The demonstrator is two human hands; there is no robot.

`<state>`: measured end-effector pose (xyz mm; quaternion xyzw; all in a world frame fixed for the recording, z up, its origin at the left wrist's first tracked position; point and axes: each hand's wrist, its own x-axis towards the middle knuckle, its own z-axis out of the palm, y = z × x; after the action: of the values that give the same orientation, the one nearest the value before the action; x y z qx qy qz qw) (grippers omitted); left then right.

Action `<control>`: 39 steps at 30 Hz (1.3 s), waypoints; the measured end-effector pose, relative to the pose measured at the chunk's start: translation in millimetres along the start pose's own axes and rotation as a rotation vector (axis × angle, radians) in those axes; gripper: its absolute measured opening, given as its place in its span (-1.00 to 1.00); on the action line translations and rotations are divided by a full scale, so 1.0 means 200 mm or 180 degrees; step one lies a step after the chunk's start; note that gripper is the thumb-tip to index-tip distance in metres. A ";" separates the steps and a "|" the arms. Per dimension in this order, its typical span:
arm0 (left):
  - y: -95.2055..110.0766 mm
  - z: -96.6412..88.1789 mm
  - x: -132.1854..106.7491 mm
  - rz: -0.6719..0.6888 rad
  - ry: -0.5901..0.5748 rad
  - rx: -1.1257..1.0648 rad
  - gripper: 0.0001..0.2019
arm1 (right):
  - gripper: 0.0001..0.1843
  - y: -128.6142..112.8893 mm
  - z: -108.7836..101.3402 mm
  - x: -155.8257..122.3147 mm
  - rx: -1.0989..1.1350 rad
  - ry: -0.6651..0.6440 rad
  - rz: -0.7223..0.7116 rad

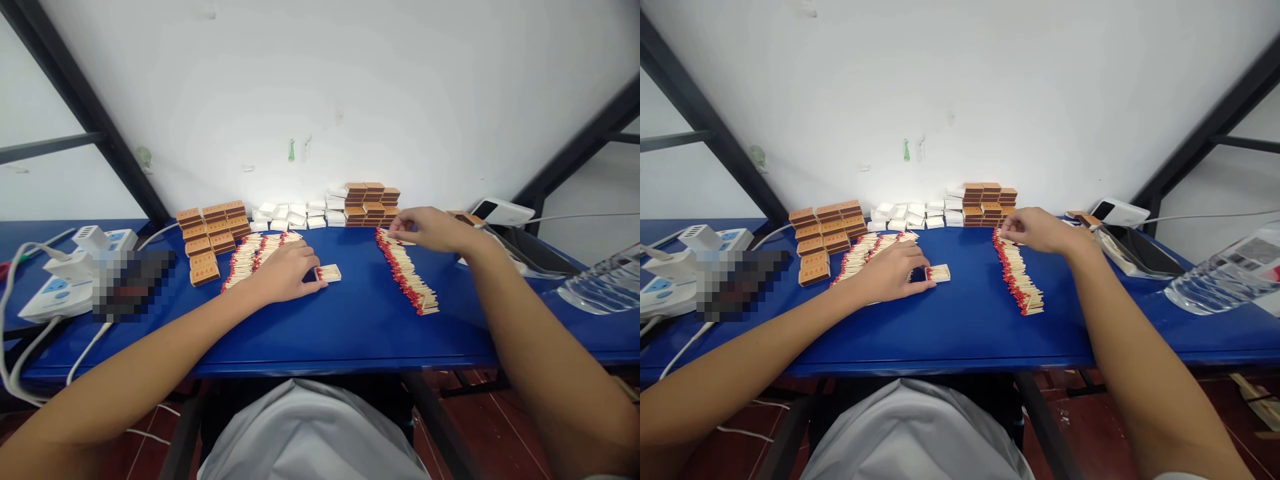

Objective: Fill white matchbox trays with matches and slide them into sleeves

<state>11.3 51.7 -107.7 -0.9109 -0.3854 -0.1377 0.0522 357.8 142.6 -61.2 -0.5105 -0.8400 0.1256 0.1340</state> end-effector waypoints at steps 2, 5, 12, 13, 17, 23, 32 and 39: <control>0.00 0.00 0.00 0.0001 0.0013 -0.0030 -0.65 | -0.65 -0.13 0.05 0.00 0.0233 0.0069 -0.0480; 0.00 0.00 0.00 0.0011 0.0023 -0.0029 -0.66 | -0.64 -0.32 0.16 -0.01 0.0372 -0.0008 -0.0991; -0.01 0.00 0.00 0.0108 0.0068 0.0010 -0.69 | -0.84 -0.50 0.36 -0.03 0.0224 -0.0241 -0.1488; -0.01 0.00 0.00 0.0117 0.0076 0.0014 -0.69 | -0.84 -0.50 0.37 -0.03 0.0192 -0.0253 -0.1500; 0.00 0.00 0.00 0.0092 0.0049 0.0015 -0.69 | -0.83 -0.47 0.34 -0.02 0.0153 -0.0198 -0.1462; 0.01 0.00 0.00 0.0004 0.0042 -0.0084 -0.70 | -0.81 -0.40 0.26 0.00 0.0232 -0.0275 -0.1237; 0.00 0.00 0.00 0.0070 0.0043 -0.0062 -0.71 | -0.84 -0.47 0.36 0.00 0.0346 -0.0336 -0.1479; 0.00 0.00 0.00 0.0009 0.0037 -0.0026 -0.66 | -0.70 -0.27 0.14 0.01 0.0016 0.0319 -0.0961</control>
<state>12.0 51.6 -107.9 -0.9109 -0.3832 -0.1445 0.0508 303.2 117.9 -68.6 -0.3837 -0.8992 0.0805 0.1943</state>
